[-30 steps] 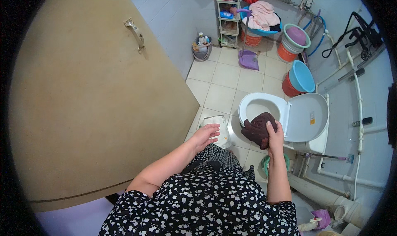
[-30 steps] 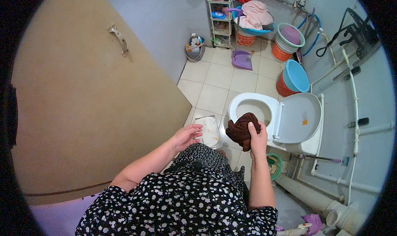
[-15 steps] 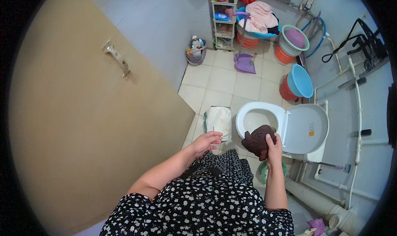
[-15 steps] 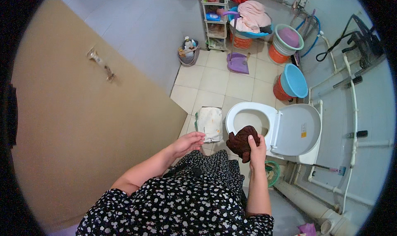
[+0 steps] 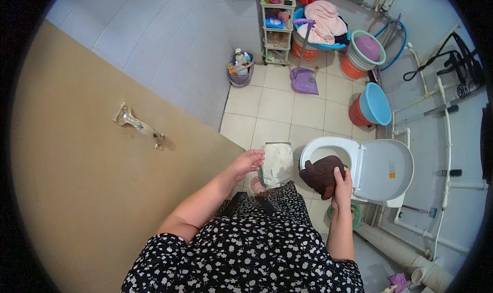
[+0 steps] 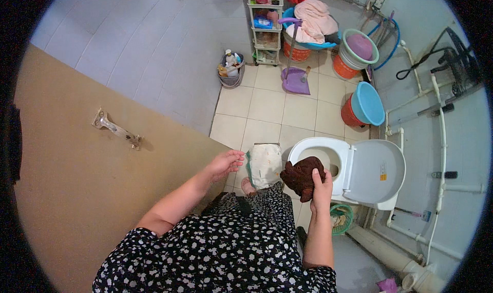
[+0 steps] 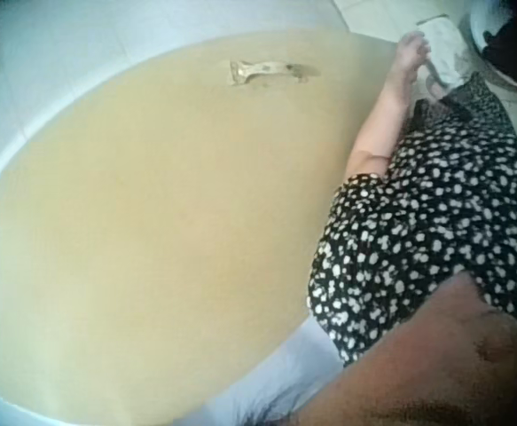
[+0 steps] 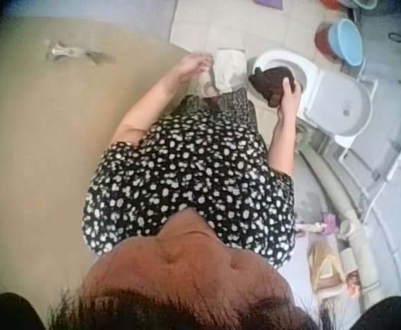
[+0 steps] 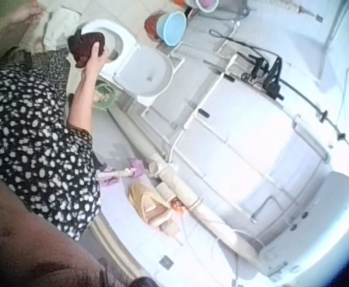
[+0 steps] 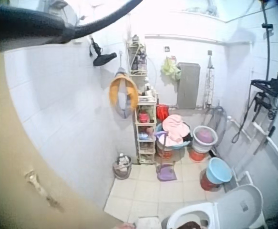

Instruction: The person moves a cloth from the bathroom to the living room and back, then sits on the bathroom floor. They fill a blue basin with water from a shower head, add a pink powder from a container, and mix the contents by hand.

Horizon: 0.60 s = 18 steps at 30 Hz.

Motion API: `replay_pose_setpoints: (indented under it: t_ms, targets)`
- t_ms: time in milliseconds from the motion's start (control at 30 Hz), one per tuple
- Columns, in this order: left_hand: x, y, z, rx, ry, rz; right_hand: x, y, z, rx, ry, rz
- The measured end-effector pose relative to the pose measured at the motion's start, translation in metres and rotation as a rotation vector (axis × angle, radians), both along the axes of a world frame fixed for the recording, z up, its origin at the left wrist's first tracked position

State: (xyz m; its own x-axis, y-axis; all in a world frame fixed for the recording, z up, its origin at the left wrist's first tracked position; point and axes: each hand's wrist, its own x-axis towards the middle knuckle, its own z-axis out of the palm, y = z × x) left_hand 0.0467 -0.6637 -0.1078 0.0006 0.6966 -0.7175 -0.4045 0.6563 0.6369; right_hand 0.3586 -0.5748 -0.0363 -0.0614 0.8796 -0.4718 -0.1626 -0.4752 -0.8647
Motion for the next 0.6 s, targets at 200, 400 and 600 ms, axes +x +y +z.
replay_pose_setpoints:
  t_ms: [200,400,600]
  targets:
    - [-0.013,0.010,0.005,-0.021,-0.034,0.020,-0.010,0.020,-0.002,-0.066,0.057,0.037]
    - [-0.041,0.043,-0.009,-0.011,-0.036,0.087,-0.036,0.068,-0.012,-0.089,0.051,0.070]
    - [-0.068,0.100,-0.018,-0.050,-0.028,0.166,-0.075,0.161,-0.018,-0.084,0.128,0.091]
